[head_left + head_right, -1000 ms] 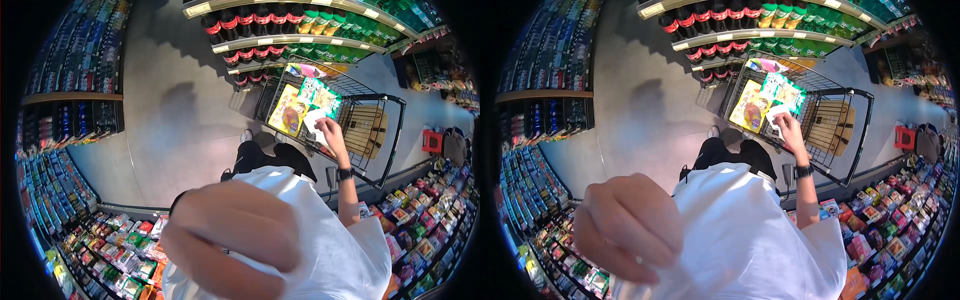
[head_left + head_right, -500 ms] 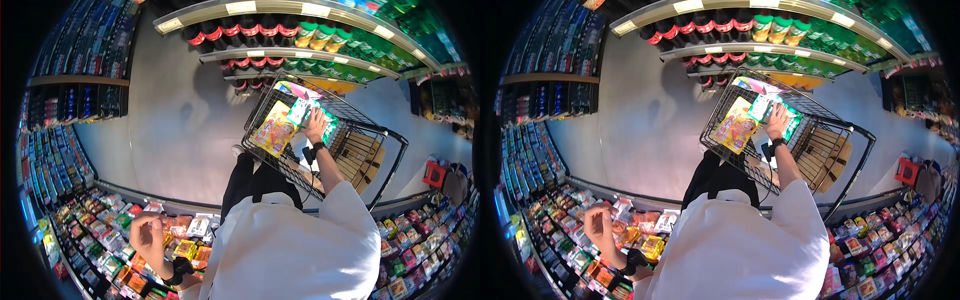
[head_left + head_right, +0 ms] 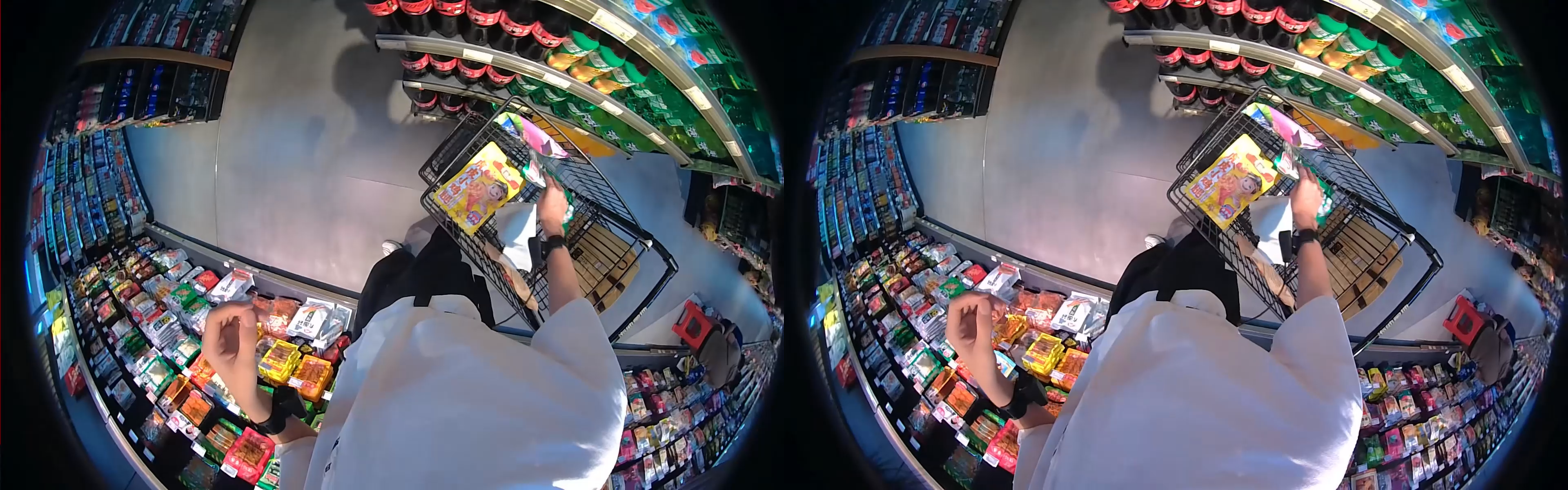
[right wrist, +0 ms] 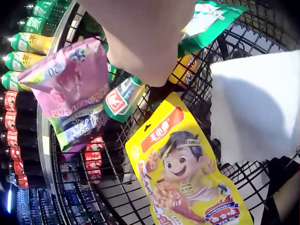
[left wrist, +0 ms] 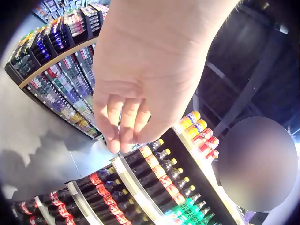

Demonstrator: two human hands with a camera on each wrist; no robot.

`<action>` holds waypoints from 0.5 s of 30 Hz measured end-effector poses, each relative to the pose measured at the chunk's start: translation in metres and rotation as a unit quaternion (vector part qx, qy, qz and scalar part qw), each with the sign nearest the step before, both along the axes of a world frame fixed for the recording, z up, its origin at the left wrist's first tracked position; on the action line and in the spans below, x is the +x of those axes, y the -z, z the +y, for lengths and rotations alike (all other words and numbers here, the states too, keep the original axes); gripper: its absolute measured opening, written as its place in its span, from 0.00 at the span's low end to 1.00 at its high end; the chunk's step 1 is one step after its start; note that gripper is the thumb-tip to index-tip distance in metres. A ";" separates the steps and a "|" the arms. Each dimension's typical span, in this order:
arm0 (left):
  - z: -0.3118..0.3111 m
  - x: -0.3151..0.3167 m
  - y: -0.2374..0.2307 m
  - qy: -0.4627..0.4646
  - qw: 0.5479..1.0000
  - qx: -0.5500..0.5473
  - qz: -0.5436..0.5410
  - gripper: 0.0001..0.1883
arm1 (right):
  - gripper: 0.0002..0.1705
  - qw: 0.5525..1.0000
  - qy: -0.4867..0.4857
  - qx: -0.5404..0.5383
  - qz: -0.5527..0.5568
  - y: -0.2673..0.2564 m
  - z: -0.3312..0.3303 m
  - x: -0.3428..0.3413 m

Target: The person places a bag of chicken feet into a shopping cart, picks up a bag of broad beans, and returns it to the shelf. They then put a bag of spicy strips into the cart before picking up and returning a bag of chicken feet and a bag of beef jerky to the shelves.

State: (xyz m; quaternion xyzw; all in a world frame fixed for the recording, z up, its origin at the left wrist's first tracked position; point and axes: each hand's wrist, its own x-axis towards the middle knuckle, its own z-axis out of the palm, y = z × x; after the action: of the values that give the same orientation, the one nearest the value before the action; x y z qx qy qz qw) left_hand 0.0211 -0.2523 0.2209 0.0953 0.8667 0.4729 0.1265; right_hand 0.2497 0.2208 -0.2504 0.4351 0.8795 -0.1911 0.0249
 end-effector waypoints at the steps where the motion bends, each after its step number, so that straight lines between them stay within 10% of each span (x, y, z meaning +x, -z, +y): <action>1: -0.002 -0.005 0.003 0.002 1.000 0.008 -0.004 0.04 | 0.28 0.999 -0.025 0.018 0.011 -0.025 -0.001 0.002; 15: -0.174 -0.098 0.031 0.104 0.986 0.105 0.081 0.07 | 0.36 0.961 -0.032 0.062 0.267 -0.245 -0.192 -0.050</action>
State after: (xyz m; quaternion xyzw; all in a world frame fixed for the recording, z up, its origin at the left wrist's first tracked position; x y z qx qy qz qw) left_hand -0.0774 -0.4264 0.1903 0.2360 0.8052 0.5359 0.0936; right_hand 0.1999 0.0283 -0.0053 0.3406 0.8777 -0.2450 -0.2317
